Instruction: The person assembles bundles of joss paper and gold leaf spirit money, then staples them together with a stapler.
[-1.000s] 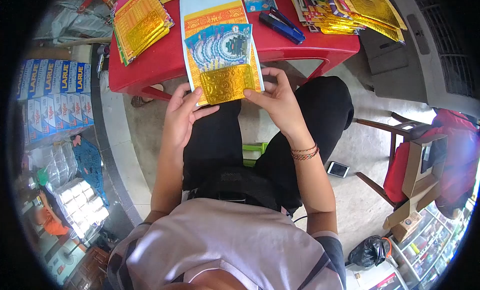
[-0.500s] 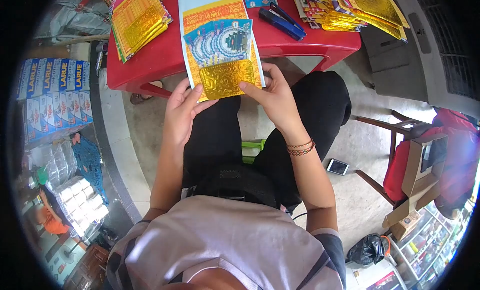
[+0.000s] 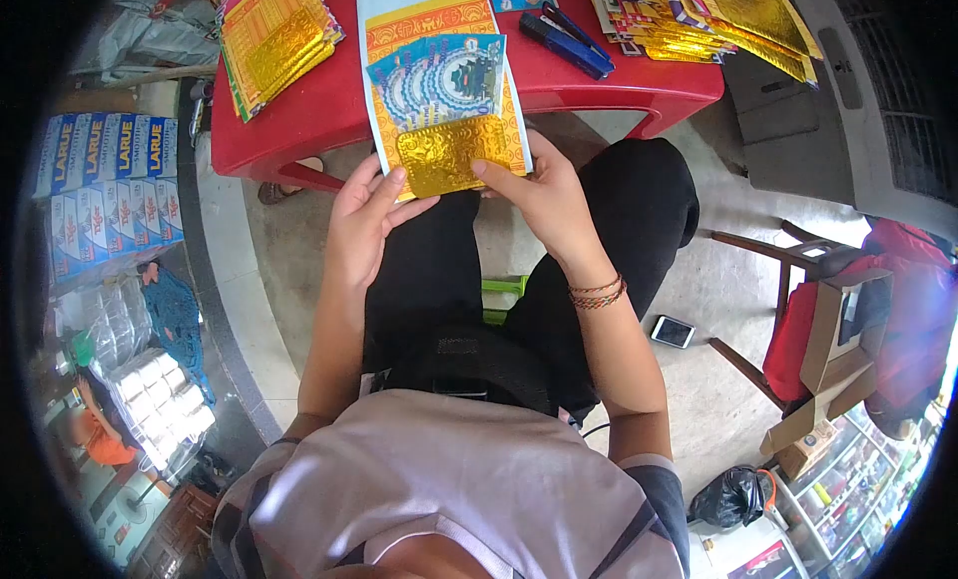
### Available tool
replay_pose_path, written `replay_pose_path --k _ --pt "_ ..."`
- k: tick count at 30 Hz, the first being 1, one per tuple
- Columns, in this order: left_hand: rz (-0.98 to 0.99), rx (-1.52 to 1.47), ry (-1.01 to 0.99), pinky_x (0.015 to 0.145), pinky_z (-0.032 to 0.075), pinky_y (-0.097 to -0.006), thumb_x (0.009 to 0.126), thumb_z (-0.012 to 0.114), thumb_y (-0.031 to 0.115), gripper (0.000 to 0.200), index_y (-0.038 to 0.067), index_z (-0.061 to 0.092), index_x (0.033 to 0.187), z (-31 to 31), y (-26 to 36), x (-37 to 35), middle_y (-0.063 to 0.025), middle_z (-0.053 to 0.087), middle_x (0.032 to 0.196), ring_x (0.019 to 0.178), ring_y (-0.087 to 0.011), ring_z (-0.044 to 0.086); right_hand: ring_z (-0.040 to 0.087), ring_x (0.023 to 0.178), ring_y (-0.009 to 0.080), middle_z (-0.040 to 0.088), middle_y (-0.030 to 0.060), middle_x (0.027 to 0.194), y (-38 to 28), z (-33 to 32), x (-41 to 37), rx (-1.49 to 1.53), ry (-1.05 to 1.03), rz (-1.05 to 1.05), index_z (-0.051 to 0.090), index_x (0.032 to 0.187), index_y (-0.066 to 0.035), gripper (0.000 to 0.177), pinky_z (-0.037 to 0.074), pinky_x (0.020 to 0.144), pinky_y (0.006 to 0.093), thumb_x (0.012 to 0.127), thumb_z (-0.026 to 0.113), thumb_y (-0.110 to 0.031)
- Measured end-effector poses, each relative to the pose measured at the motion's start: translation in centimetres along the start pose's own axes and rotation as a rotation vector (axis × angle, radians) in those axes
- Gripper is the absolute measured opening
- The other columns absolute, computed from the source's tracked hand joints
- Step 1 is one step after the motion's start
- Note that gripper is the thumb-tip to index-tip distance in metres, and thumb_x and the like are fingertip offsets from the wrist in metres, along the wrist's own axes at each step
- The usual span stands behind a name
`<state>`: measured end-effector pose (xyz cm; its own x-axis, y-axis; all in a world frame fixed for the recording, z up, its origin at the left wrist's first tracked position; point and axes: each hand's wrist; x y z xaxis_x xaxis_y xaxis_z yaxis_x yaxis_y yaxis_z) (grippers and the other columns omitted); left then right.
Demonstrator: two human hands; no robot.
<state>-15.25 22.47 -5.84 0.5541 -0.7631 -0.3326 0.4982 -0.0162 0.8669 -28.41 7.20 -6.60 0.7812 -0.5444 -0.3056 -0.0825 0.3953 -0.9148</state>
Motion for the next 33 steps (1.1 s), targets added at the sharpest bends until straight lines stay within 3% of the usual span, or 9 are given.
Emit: replay_pose_path --k 17,26,31,33 --pt "-0.052 -0.039 -0.014 0.090 0.052 -0.0430 0.098 0.044 0.013 0.033 -0.004 0.043 0.127 0.0 0.3 0.0 -0.0163 0.056 0.116 0.106 -0.0254 0.059 0.061 0.084 0.0081 0.065 0.0033 0.098 0.1 0.5 0.0 0.018 0.036 -0.007 0.058 0.109 -0.001 0.029 0.050 0.073 0.0230 0.084 0.069 -0.012" --pt "-0.067 -0.051 -0.018 0.089 0.052 -0.0434 0.096 0.050 0.016 0.038 -0.003 0.043 0.128 0.4 0.5 -0.1 -0.0163 0.058 0.116 0.106 -0.0265 0.061 0.061 0.081 0.0073 0.065 0.0031 0.096 0.4 0.5 0.1 0.022 0.055 -0.029 0.057 0.108 0.000 0.029 0.049 0.071 0.0218 0.084 0.069 -0.011" --pt "-0.019 0.121 0.075 0.068 0.058 -0.0329 0.091 0.059 0.017 0.035 -0.001 0.050 0.119 1.2 0.0 0.6 -0.0129 0.065 0.100 0.080 -0.0221 0.067 0.060 0.080 0.0064 0.065 0.0023 0.094 0.3 0.6 0.0 0.001 0.068 -0.015 0.057 0.107 0.000 0.028 0.048 0.070 0.0212 0.083 0.069 -0.010" --pt "0.000 0.118 0.078 0.064 0.057 -0.0308 0.091 0.060 0.017 0.033 0.000 0.051 0.117 1.3 -0.1 1.1 -0.0122 0.065 0.098 0.077 -0.0207 0.067 0.059 0.080 0.0062 0.064 0.0022 0.094 0.3 0.6 0.1 0.013 0.068 -0.036 0.057 0.107 0.000 0.028 0.048 0.070 0.0211 0.083 0.069 -0.009"
Point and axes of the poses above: each hand's wrist, its own x-axis towards the middle knuckle, its own z-axis out of the palm, y = z × x
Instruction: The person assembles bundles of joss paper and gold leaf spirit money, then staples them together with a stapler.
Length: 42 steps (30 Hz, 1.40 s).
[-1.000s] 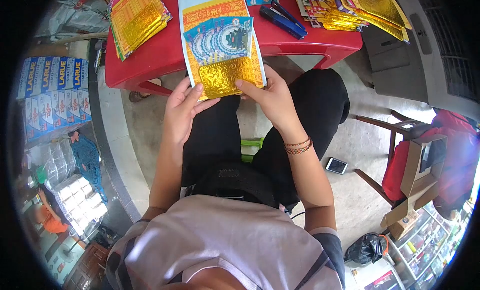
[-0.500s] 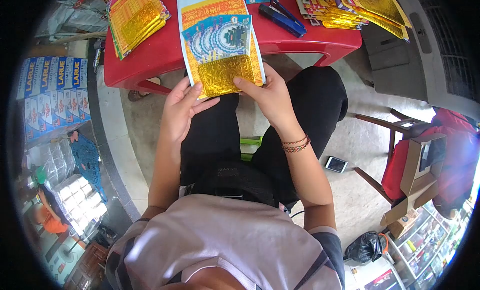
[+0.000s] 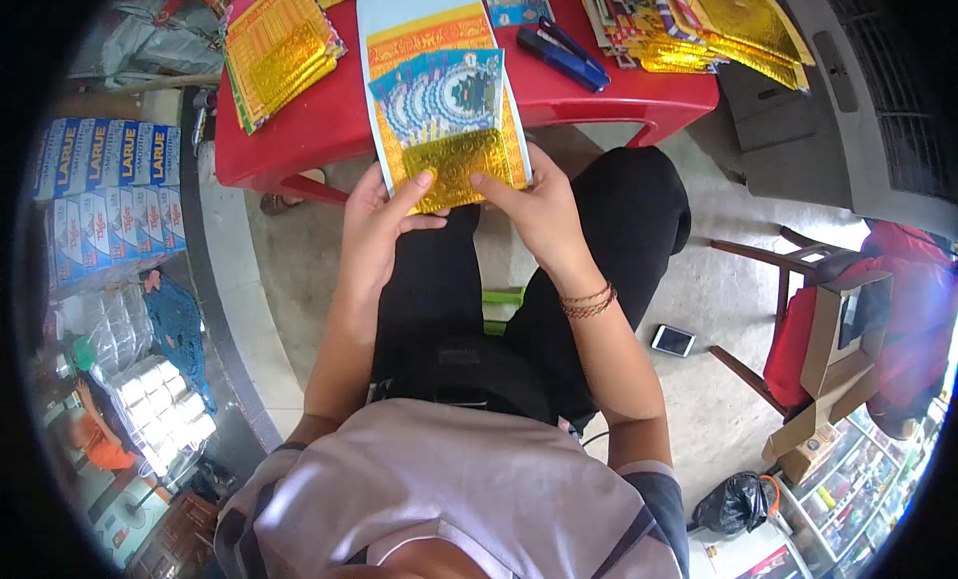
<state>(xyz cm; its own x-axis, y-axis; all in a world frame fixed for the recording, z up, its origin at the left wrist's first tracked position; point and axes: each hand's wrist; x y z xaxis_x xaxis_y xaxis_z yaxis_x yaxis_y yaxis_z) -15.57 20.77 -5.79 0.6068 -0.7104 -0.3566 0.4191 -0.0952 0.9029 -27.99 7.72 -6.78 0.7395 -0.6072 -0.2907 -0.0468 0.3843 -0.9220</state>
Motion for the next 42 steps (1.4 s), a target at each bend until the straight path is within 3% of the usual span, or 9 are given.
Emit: replay_pose_path --k 5,10,27,29,30,33,42 --pt "-0.013 -0.075 -0.027 0.056 0.056 -0.0264 0.091 0.060 0.017 0.031 0.000 0.049 0.114 -0.1 -0.1 0.5 -0.0111 0.063 0.096 0.070 -0.0185 0.066 0.058 0.078 0.0061 0.064 0.0018 0.093 -0.3 0.1 -0.2 0.000 0.003 0.018 0.057 0.108 0.000 0.028 0.047 0.069 0.0211 0.083 0.068 -0.008" --pt "0.012 -0.058 -0.089 0.049 0.047 -0.0258 0.096 0.051 0.021 0.030 0.005 0.044 0.120 0.0 -0.3 0.3 -0.0100 0.062 0.095 0.064 -0.0177 0.061 0.058 0.079 0.0063 0.064 0.0017 0.094 -0.1 -0.1 0.1 -0.001 -0.014 0.016 0.057 0.108 0.000 0.029 0.047 0.069 0.0217 0.083 0.069 -0.008" --pt "-0.003 -0.093 -0.102 0.052 0.046 -0.0266 0.097 0.049 0.022 0.030 0.005 0.043 0.121 -0.1 0.0 0.2 -0.0103 0.061 0.097 0.067 -0.0193 0.061 0.060 0.088 0.0082 0.063 0.0041 0.101 -0.4 0.0 -0.1 0.020 -0.037 0.028 0.056 0.114 0.000 0.036 0.049 0.077 0.0237 0.083 0.070 -0.011" --pt "-0.002 -0.098 -0.098 0.052 0.046 -0.0267 0.097 0.049 0.022 0.030 0.005 0.044 0.121 -0.1 -0.1 0.1 -0.0103 0.061 0.097 0.067 -0.0194 0.061 0.060 0.089 0.0092 0.063 0.0042 0.102 -0.6 0.0 -0.3 -0.027 -0.035 0.032 0.055 0.118 -0.001 0.036 0.048 0.078 0.0256 0.091 0.061 -0.024" --pt "-0.001 -0.106 -0.101 0.052 0.046 -0.0267 0.097 0.049 0.021 0.029 0.005 0.044 0.121 -0.2 -0.1 0.2 -0.0103 0.061 0.098 0.067 -0.0195 0.061 0.060 0.089 0.0092 0.063 0.0042 0.102 -0.5 -0.3 -0.2 -0.027 -0.033 0.034 0.055 0.118 -0.001 0.036 0.048 0.078 0.0256 0.091 0.061 -0.024" --pt "-0.005 -0.117 -0.107 0.052 0.047 -0.0271 0.097 0.049 0.021 0.029 0.004 0.045 0.121 -0.3 0.0 0.2 -0.0111 0.061 0.099 0.067 -0.0206 0.062 0.059 0.094 0.0137 0.062 0.0054 0.108 -0.2 -1.1 0.0 0.180 -0.056 0.089 0.054 0.119 -0.003 0.044 0.046 0.079 0.0304 0.102 0.031 -0.037" --pt "-0.085 -0.137 -0.164 0.058 0.055 -0.0329 0.095 0.050 0.019 0.035 0.000 0.043 0.124 -1.0 1.2 0.4 -0.0166 0.062 0.104 0.073 -0.0298 0.067 0.057 0.090 0.0109 0.061 0.0028 0.100 -0.5 -1.3 -0.3 0.127 -0.023 0.048 0.058 0.110 -0.001 0.034 0.045 0.079 0.0264 0.097 0.046 -0.031"
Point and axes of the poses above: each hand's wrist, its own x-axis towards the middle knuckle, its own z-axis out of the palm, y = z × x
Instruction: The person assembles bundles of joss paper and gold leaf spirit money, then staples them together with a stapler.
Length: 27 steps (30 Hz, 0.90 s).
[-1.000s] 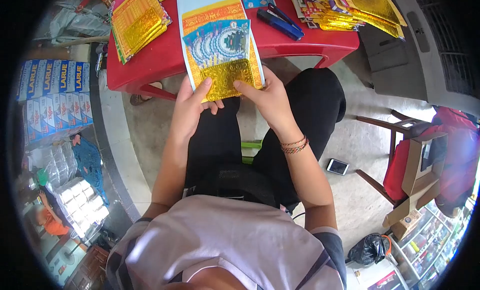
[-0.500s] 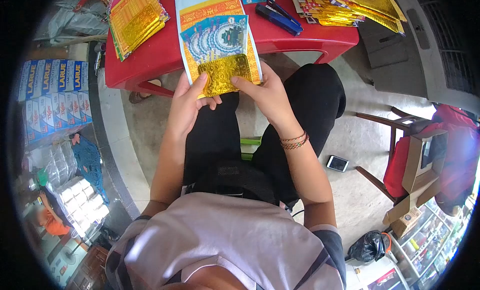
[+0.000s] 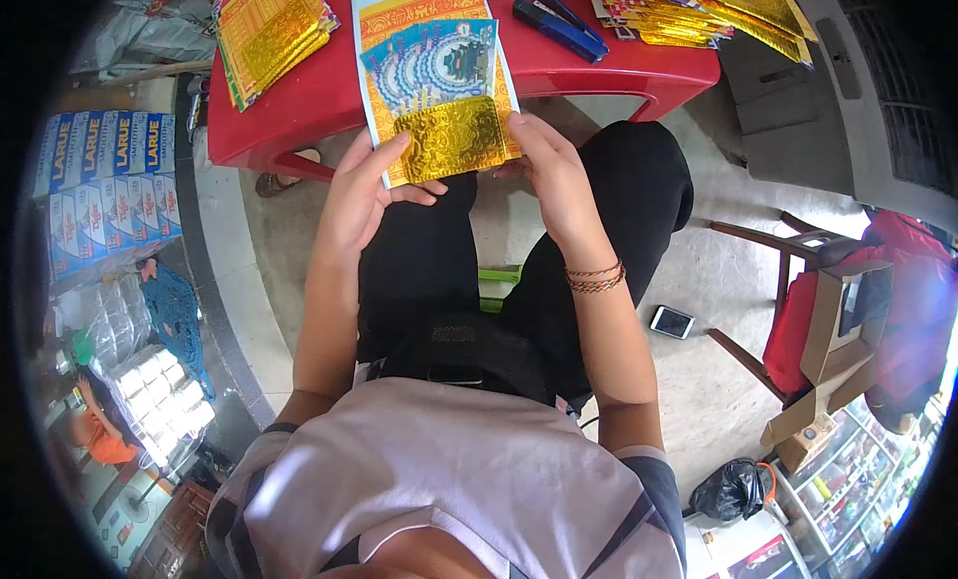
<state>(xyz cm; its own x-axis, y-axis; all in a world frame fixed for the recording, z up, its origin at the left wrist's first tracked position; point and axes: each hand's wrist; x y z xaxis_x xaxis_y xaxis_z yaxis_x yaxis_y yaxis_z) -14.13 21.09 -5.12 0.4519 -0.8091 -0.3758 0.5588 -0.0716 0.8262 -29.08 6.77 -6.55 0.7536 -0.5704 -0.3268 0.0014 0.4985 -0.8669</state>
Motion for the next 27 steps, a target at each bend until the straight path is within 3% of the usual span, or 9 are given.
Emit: replay_pose_path --k 7,10,12,14,16,18,20,24,27 --pt "0.009 0.000 -0.012 0.059 0.056 -0.0340 0.095 0.050 0.018 0.035 0.000 0.043 0.124 -0.1 -0.2 0.2 -0.0169 0.062 0.104 0.073 -0.0308 0.067 0.058 0.095 0.0114 0.063 0.0045 0.105 0.4 -0.7 0.3 -0.056 -0.003 -0.028 0.058 0.113 -0.002 0.032 0.045 0.080 0.0268 0.097 0.045 -0.027" --pt "0.005 0.008 -0.014 0.059 0.056 -0.0345 0.095 0.049 0.018 0.035 0.001 0.042 0.125 -0.2 -0.3 0.3 -0.0165 0.062 0.104 0.073 -0.0303 0.067 0.059 0.090 0.0097 0.063 0.0047 0.102 -0.7 0.2 -0.1 -0.264 0.068 -0.100 0.058 0.111 -0.002 0.027 0.046 0.077 0.0248 0.096 0.049 -0.022" --pt "0.020 0.021 -0.018 0.058 0.056 -0.0339 0.096 0.049 0.018 0.035 0.001 0.042 0.125 -0.2 -0.3 0.3 -0.0162 0.062 0.105 0.073 -0.0299 0.067 0.060 0.083 0.0130 0.064 0.0093 0.096 -2.1 1.2 -0.3 -0.599 0.220 -0.390 0.057 0.107 0.002 0.022 0.048 0.076 0.0302 0.092 0.055 -0.014" --pt "0.020 0.034 -0.014 0.057 0.055 -0.0332 0.096 0.049 0.018 0.035 0.002 0.041 0.126 -0.2 -0.2 0.2 -0.0160 0.062 0.105 0.073 -0.0294 0.067 0.062 0.078 0.0189 0.063 0.0135 0.093 -3.0 1.2 0.4 -0.652 0.266 -0.477 0.058 0.105 0.003 0.021 0.049 0.072 0.0335 0.089 0.057 -0.010" --pt "0.013 0.055 -0.024 0.055 0.055 -0.0321 0.097 0.046 0.017 0.035 0.000 0.037 0.126 -0.1 -0.1 0.3 -0.0170 0.061 0.104 0.071 -0.0280 0.067 0.061 0.077 0.0250 0.061 0.0146 0.089 -4.5 1.6 1.0 -0.932 0.250 -0.621 0.060 0.102 0.002 0.019 0.048 0.072 0.0350 0.086 0.057 -0.008" --pt "0.011 0.054 -0.027 0.054 0.054 -0.0316 0.097 0.046 0.017 0.035 0.001 0.037 0.126 -0.1 -0.1 0.3 -0.0167 0.061 0.104 0.070 -0.0277 0.067 0.059 0.084 0.0286 0.059 0.0149 0.091 -4.7 1.8 1.8 -0.970 0.230 -0.660 0.062 0.102 0.001 0.020 0.047 0.076 0.0367 0.084 0.058 -0.007" --pt "0.012 0.049 -0.020 0.054 0.054 -0.0312 0.097 0.046 0.017 0.035 0.001 0.037 0.127 -0.2 -0.2 0.3 -0.0163 0.061 0.105 0.070 -0.0274 0.066 0.056 0.092 0.0287 0.058 0.0143 0.096 -4.5 2.1 2.4 -1.271 0.258 -0.849 0.063 0.102 0.000 0.021 0.045 0.080 0.0373 0.083 0.059 -0.007" --pt "0.013 0.016 -0.034 0.054 0.054 -0.0310 0.098 0.046 0.018 0.035 0.003 0.037 0.128 -0.3 -0.5 0.4 -0.0156 0.060 0.105 0.070 -0.0261 0.066 0.052 0.108 0.0296 0.058 0.0122 0.110 -4.4 3.2 3.6 -1.321 -0.008 -0.974 0.064 0.106 -0.006 0.025 0.040 0.093 0.0408 0.082 0.062 -0.014" --pt "0.007 0.003 -0.051 0.054 0.054 -0.0308 0.098 0.046 0.018 0.035 0.004 0.037 0.129 -0.5 -0.6 0.4 -0.0152 0.061 0.103 0.071 -0.0254 0.066 0.047 0.119 0.0300 0.056 0.0118 0.120 -4.2 4.4 4.2 -1.407 -0.062 -0.998 0.064 0.111 -0.011 0.030 0.034 0.102 0.0448 0.086 0.060 -0.026"
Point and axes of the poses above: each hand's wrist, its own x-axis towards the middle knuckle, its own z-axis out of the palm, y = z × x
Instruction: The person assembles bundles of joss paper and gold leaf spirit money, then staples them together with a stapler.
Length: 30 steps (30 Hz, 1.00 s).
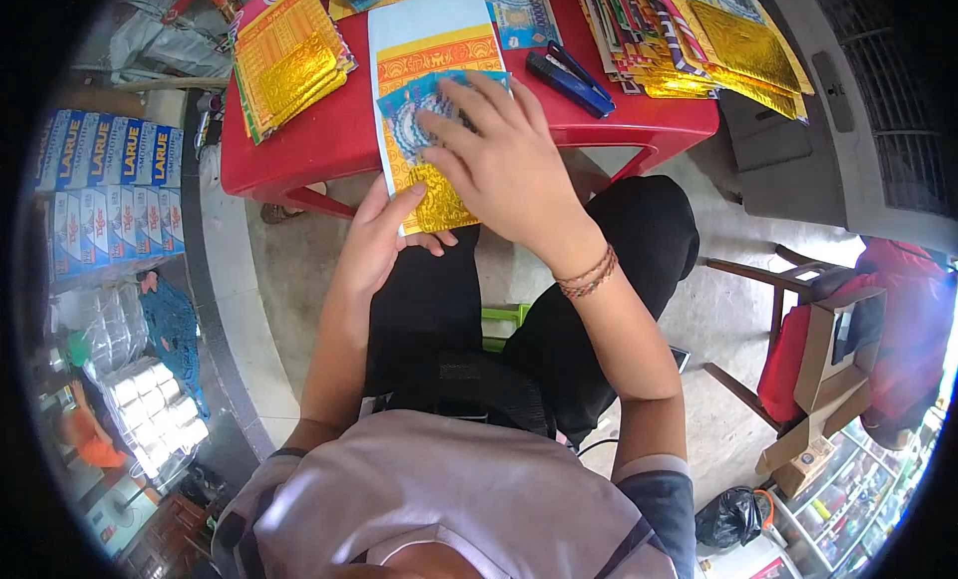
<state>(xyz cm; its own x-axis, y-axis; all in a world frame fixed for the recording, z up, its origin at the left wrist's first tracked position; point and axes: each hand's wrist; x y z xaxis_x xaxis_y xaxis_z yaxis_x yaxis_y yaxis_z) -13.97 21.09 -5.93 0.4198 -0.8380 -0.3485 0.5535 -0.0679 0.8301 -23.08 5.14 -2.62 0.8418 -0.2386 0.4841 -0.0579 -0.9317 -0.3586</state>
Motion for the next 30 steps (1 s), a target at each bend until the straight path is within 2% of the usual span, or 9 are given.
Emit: replay_pose_path --k 1,2,10,16,23,27,29,30 --pt "-0.005 -0.002 0.000 0.054 0.054 -0.0308 0.098 0.046 0.018 0.035 0.004 0.037 0.129 0.0 0.0 0.0 -0.0149 0.061 0.103 0.071 -0.0251 0.066 0.046 0.121 0.0298 0.056 0.0120 0.123 -0.2 0.2 0.3 -0.042 -0.008 -0.050 0.064 0.112 -0.012 0.032 0.032 0.104 0.0459 0.087 0.059 -0.030" --pt "-0.003 -0.001 -0.003 0.054 0.054 -0.0308 0.098 0.046 0.018 0.035 0.004 0.037 0.129 0.1 0.1 0.0 -0.0149 0.061 0.103 0.071 -0.0251 0.066 0.042 0.126 0.0315 0.050 0.0102 0.133 -0.5 0.1 0.6 -0.080 -0.109 -0.033 0.060 0.123 -0.017 0.035 0.029 0.106 0.0483 0.092 0.052 -0.032" --pt "0.005 0.068 -0.005 0.060 0.056 -0.0345 0.099 0.039 0.020 0.033 0.002 0.037 0.127 0.1 0.2 0.1 -0.0177 0.062 0.101 0.074 -0.0294 0.067 0.044 0.126 0.0337 0.053 0.0096 0.132 -1.1 2.2 0.6 -0.173 -0.092 -0.043 0.058 0.125 -0.020 0.039 0.028 0.107 0.0499 0.093 0.048 -0.040" --pt "-0.001 0.084 0.015 0.063 0.057 -0.0366 0.099 0.039 0.019 0.033 0.002 0.036 0.128 0.3 0.3 0.1 -0.0181 0.061 0.102 0.076 -0.0302 0.067 0.044 0.127 0.0331 0.055 0.0080 0.130 -0.8 2.4 0.6 -0.176 -0.093 -0.049 0.057 0.127 -0.021 0.040 0.027 0.108 0.0491 0.093 0.048 -0.041" --pt "-0.023 0.026 0.018 0.063 0.059 -0.0351 0.099 0.043 0.018 0.037 0.002 0.033 0.131 0.3 0.4 0.0 -0.0180 0.061 0.101 0.076 -0.0274 0.068 0.044 0.127 0.0322 0.055 0.0065 0.130 -0.9 2.4 0.6 -0.167 -0.093 -0.047 0.056 0.127 -0.022 0.039 0.027 0.108 0.0486 0.092 0.049 -0.039" --pt "-0.021 0.022 0.018 0.064 0.059 -0.0355 0.098 0.044 0.019 0.037 0.002 0.034 0.130 0.3 0.3 0.0 -0.0174 0.061 0.102 0.076 -0.0276 0.068 0.044 0.127 0.0312 0.054 0.0071 0.131 -0.8 2.3 0.7 -0.147 -0.095 -0.055 0.057 0.126 -0.019 0.039 0.027 0.108 0.0487 0.092 0.050 -0.037" --pt "-0.020 0.022 0.026 0.064 0.059 -0.0358 0.098 0.045 0.019 0.036 0.002 0.035 0.129 0.3 0.3 0.0 -0.0172 0.061 0.104 0.077 -0.0278 0.068 0.048 0.121 0.0300 0.059 0.0095 0.122 -0.3 2.3 0.9 -0.049 0.034 -0.080 0.063 0.115 -0.011 0.035 0.030 0.105 0.0481 0.089 0.055 -0.034" --pt "-0.017 0.009 0.028 0.064 0.059 -0.0360 0.098 0.045 0.018 0.036 0.002 0.036 0.129 0.3 0.2 0.0 -0.0170 0.060 0.105 0.077 -0.0279 0.067 0.048 0.121 0.0300 0.059 0.0095 0.122 0.0 2.1 1.0 -0.047 0.032 -0.082 0.063 0.115 -0.011 0.035 0.030 0.105 0.0481 0.089 0.055 -0.034"
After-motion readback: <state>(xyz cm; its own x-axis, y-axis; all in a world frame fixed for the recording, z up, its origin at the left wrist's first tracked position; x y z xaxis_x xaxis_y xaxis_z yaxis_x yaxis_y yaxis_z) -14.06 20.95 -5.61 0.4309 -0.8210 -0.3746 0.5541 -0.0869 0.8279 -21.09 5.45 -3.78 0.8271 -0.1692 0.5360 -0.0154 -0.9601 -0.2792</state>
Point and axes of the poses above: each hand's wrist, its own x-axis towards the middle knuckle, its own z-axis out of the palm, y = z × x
